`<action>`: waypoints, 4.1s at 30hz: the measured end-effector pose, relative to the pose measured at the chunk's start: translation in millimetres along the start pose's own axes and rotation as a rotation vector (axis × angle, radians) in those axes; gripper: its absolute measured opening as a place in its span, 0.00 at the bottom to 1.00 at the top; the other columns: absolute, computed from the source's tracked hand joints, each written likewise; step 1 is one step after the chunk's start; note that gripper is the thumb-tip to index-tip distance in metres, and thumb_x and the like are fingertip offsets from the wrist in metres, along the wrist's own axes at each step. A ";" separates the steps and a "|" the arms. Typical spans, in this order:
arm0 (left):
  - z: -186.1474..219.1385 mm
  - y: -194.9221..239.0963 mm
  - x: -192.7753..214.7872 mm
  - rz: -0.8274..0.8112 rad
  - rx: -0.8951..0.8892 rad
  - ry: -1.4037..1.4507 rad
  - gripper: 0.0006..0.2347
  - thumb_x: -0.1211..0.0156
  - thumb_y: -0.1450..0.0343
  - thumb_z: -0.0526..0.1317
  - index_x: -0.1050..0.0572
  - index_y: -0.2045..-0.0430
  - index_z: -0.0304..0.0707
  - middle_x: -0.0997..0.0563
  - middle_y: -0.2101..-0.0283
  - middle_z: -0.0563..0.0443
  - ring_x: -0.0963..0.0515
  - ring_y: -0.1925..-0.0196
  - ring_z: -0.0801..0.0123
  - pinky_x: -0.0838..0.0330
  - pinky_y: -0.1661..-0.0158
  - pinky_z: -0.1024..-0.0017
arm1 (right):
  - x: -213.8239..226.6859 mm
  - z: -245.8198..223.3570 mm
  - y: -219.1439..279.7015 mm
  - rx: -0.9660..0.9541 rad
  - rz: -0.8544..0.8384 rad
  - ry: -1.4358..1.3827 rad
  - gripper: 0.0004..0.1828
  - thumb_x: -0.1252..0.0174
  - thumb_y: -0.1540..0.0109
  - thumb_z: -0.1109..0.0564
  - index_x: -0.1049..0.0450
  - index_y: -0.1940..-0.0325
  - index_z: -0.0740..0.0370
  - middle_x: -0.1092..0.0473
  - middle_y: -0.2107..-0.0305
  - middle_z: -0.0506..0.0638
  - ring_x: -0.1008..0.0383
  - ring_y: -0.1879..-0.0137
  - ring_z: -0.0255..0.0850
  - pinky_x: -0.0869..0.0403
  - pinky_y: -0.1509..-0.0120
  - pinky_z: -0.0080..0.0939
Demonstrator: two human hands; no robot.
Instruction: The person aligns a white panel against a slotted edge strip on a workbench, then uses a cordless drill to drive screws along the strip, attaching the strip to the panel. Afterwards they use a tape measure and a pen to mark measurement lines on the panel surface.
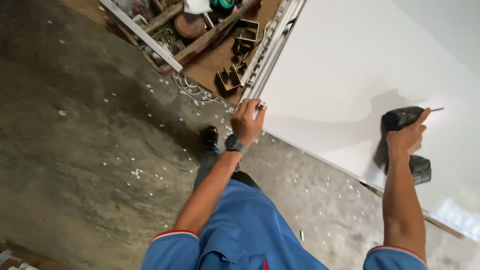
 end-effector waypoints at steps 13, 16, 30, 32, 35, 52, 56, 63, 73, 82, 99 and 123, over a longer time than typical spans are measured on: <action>-243.7 -309.1 68.9 -0.467 0.088 -0.292 0.08 0.42 0.25 0.30 0.19 0.54 0.36 0.16 0.57 0.37 0.17 0.59 0.49 0.22 0.58 0.54 | 25.9 -29.3 15.5 -0.086 -0.023 0.048 0.66 0.31 0.48 0.64 0.63 0.13 0.50 0.36 0.39 0.71 0.29 0.40 0.70 0.30 0.35 0.63; -282.8 -341.2 42.3 -0.713 0.122 -0.522 0.12 0.41 0.28 0.28 0.17 0.55 0.41 0.16 0.59 0.34 0.18 0.64 0.46 0.23 0.55 0.51 | 35.5 -45.0 14.7 -0.099 -0.026 0.051 0.63 0.30 0.44 0.60 0.62 0.13 0.50 0.35 0.40 0.72 0.29 0.40 0.72 0.31 0.36 0.66; -308.6 -354.5 -17.7 -1.148 -0.384 -1.017 0.04 0.36 0.33 0.34 0.14 0.72 0.39 0.14 0.64 0.38 0.13 0.60 0.51 0.21 0.62 0.55 | 41.8 -55.2 9.7 -0.219 -0.018 0.010 0.68 0.25 0.51 0.56 0.59 0.14 0.45 0.35 0.40 0.67 0.30 0.40 0.67 0.30 0.36 0.63; -296.8 -361.0 -9.1 -1.247 -0.271 -1.085 0.06 0.30 0.37 0.38 0.16 0.72 0.35 0.15 0.65 0.37 0.14 0.60 0.50 0.21 0.61 0.55 | 38.8 -55.3 6.9 -0.212 -0.053 0.089 0.66 0.27 0.47 0.58 0.59 0.12 0.46 0.34 0.43 0.68 0.28 0.41 0.67 0.28 0.37 0.63; -295.1 -368.4 -7.4 -1.335 -0.145 -1.204 0.09 0.34 0.31 0.37 0.15 0.77 0.27 0.13 0.70 0.35 0.12 0.67 0.52 0.19 0.62 0.58 | 33.2 -50.3 7.5 -0.195 -0.046 0.110 0.64 0.27 0.45 0.58 0.60 0.13 0.46 0.33 0.46 0.67 0.28 0.43 0.66 0.28 0.41 0.64; -298.4 -392.7 36.2 -0.701 0.165 -0.530 0.14 0.28 0.32 0.46 0.19 0.72 0.30 0.19 0.70 0.35 0.20 0.69 0.44 0.27 0.64 0.50 | 31.8 -47.3 7.7 -0.184 -0.075 0.122 0.66 0.28 0.46 0.59 0.61 0.12 0.42 0.34 0.42 0.67 0.28 0.41 0.66 0.29 0.39 0.64; -299.0 -386.8 42.6 -0.611 -0.003 -0.387 0.08 0.26 0.29 0.41 0.16 0.67 0.35 0.17 0.67 0.35 0.19 0.66 0.46 0.25 0.63 0.53 | 32.2 -45.8 10.6 -0.146 -0.047 0.114 0.62 0.28 0.42 0.56 0.62 0.15 0.45 0.34 0.42 0.70 0.28 0.41 0.68 0.29 0.39 0.64; -315.8 -356.0 6.9 -1.000 0.014 -0.769 0.06 0.34 0.32 0.31 0.17 0.64 0.35 0.15 0.73 0.33 0.13 0.69 0.56 0.20 0.60 0.59 | 40.5 -57.5 10.8 -0.161 -0.052 0.099 0.62 0.27 0.42 0.54 0.62 0.15 0.45 0.34 0.44 0.71 0.28 0.41 0.69 0.29 0.38 0.65; -288.8 -370.7 -15.1 -1.213 -0.081 -1.104 0.10 0.29 0.34 0.40 0.16 0.75 0.28 0.15 0.71 0.33 0.15 0.67 0.50 0.21 0.62 0.56 | 31.0 -45.9 6.1 -0.236 -0.065 0.126 0.67 0.27 0.46 0.58 0.62 0.12 0.41 0.34 0.45 0.67 0.27 0.42 0.66 0.28 0.39 0.63; -176.7 -381.0 34.4 -0.451 0.261 0.131 0.01 0.36 0.28 0.30 0.21 0.68 0.37 0.16 0.66 0.45 0.17 0.66 0.64 0.18 0.64 0.65 | 43.0 -61.1 6.5 -0.230 -0.057 0.101 0.67 0.26 0.47 0.56 0.63 0.15 0.43 0.34 0.45 0.65 0.29 0.42 0.65 0.29 0.40 0.63; 98.8 -162.2 -96.5 -0.641 0.889 1.338 0.10 0.42 0.23 0.44 0.23 0.66 0.35 0.18 0.69 0.48 0.18 0.69 0.66 0.19 0.64 0.66 | 166.1 -130.7 70.6 0.169 -0.089 -0.765 0.56 0.37 0.42 0.62 0.59 0.15 0.49 0.25 0.48 0.58 0.18 0.53 0.45 0.17 0.52 0.46; 161.6 -122.9 -144.1 -0.525 0.652 0.986 0.12 0.33 0.27 0.43 0.22 0.73 0.30 0.18 0.73 0.42 0.16 0.72 0.66 0.19 0.70 0.70 | 148.8 -143.6 60.9 0.295 -0.698 -1.809 0.48 0.39 0.52 0.68 0.41 0.27 0.64 0.26 0.51 0.64 0.21 0.61 0.44 0.20 0.57 0.43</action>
Point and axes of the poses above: each hand's wrist, its own y-axis away from the middle knuckle, its own x-axis out of the back of the hand, z = x × y, the point moved 1 cm from there along -y, towards the middle knuckle
